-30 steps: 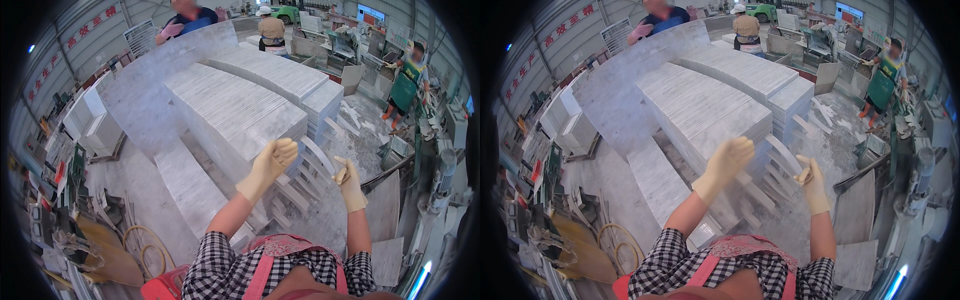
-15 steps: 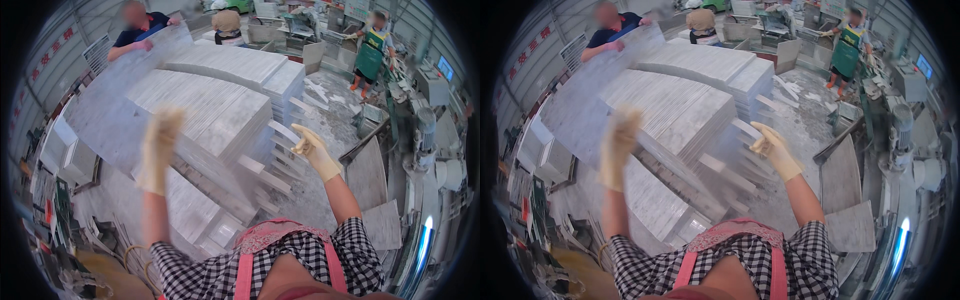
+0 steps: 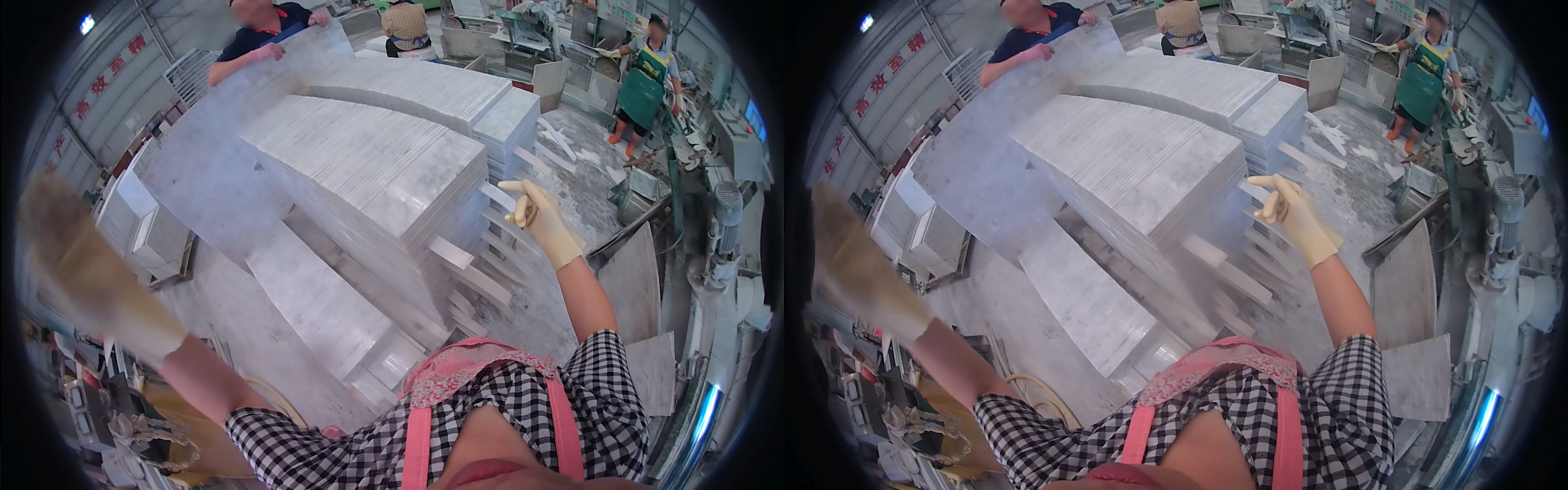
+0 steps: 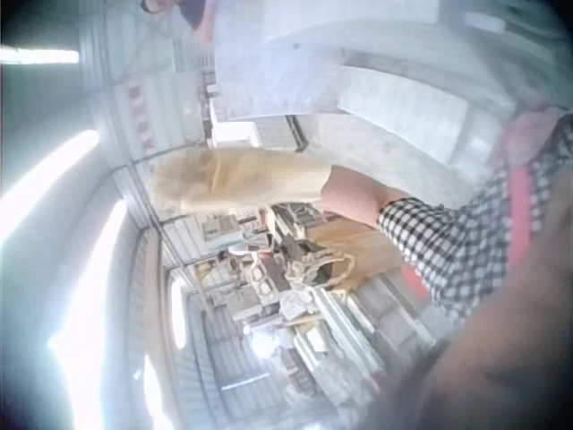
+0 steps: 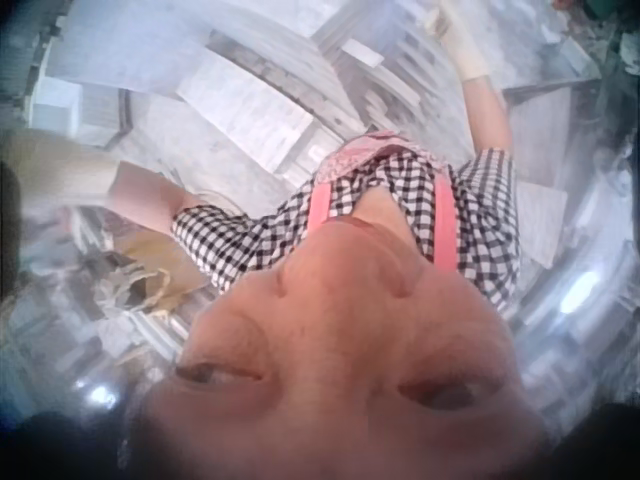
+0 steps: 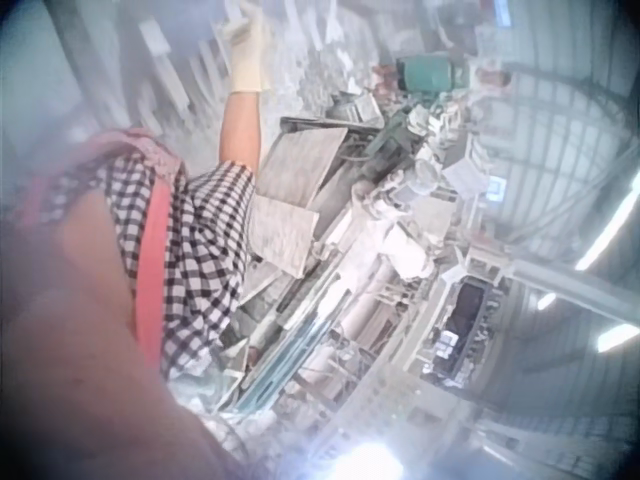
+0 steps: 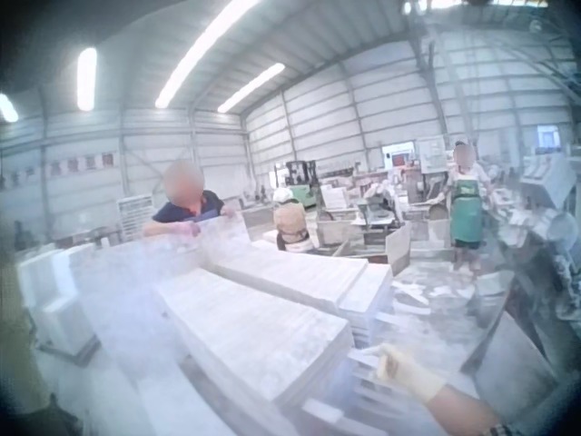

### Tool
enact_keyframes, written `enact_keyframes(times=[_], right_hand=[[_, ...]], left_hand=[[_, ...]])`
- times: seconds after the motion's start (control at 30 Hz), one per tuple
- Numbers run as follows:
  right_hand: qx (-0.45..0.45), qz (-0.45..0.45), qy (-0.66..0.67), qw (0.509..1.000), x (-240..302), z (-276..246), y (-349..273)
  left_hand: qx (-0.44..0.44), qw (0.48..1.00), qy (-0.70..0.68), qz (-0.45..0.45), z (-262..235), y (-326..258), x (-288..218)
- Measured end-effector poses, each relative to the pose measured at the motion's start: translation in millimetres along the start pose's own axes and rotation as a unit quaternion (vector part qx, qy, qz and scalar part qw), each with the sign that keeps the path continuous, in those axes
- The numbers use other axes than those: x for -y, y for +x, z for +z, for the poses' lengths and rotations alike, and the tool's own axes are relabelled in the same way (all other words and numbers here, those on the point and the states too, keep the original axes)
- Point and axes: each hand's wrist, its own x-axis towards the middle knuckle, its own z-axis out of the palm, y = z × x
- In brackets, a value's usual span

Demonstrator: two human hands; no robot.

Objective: The person repeatedly picks up thin rectangular sheets and rubs their edges against a moving belt sander. They then stack the processed sheets on a nearby pile. The person wears gloves and an apron while working in a factory setting.

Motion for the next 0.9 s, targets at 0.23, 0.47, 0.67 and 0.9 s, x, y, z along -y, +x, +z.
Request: enact_keyframes(times=[0.23,0.47,0.67,0.9], right_hand=[[-0.032,-0.006,0.000,0.999,-2,-11,-11],[-0.046,-0.021,-0.007,0.999,3,-21,-24],[-0.060,-0.042,-0.027,0.997,10,-32,-17],[-0.062,0.003,-0.076,0.995,-6,-26,-13]], left_hand=[[-0.028,0.971,-0.100,-0.217,11,-29,70],[-0.005,0.915,-0.208,-0.345,12,-39,114],[-0.125,0.939,-0.231,-0.223,-65,12,109],[0.167,0.921,-0.079,-0.343,-12,-222,74]])
